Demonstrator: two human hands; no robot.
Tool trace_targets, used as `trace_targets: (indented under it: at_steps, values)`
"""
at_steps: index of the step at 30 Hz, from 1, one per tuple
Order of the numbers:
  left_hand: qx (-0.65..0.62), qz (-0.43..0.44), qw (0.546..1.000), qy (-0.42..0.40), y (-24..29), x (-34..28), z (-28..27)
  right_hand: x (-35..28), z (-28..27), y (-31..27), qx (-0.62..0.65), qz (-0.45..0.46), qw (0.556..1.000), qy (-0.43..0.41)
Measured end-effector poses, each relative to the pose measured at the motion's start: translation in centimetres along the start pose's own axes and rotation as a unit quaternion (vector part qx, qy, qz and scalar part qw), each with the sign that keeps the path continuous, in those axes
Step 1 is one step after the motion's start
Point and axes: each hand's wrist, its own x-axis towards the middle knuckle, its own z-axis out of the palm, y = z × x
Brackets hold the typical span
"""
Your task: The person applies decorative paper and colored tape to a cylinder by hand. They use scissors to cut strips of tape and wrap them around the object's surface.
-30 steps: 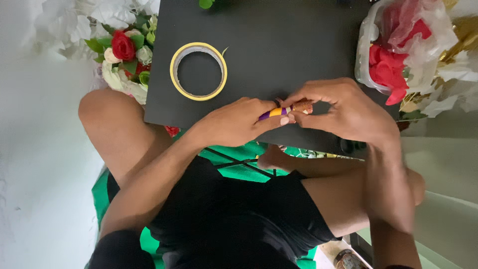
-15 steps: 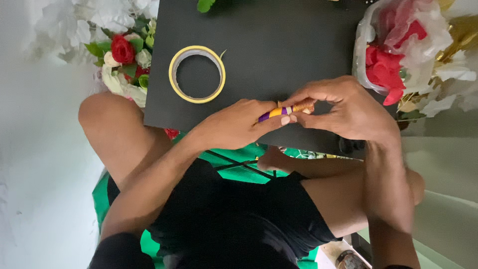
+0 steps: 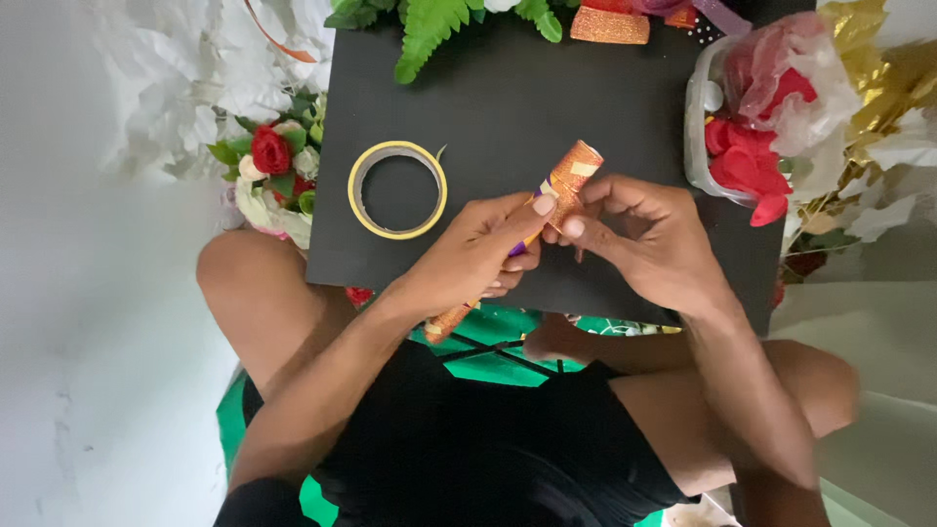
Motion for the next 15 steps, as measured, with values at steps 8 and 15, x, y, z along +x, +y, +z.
trace_targets:
  at_steps: [8, 15]
  values:
    - [-0.018, 0.003, 1.0, -0.02, -0.8, 0.6, -0.4, -0.1, 0.4, 1.0, 0.031, 0.054, 0.997, 0.053]
    - [-0.128, -0.041, 0.99, -0.043, -1.2, 1.2, -0.5, -0.1, 0.4, 0.3, 0.053, 0.059, 0.995, 0.065]
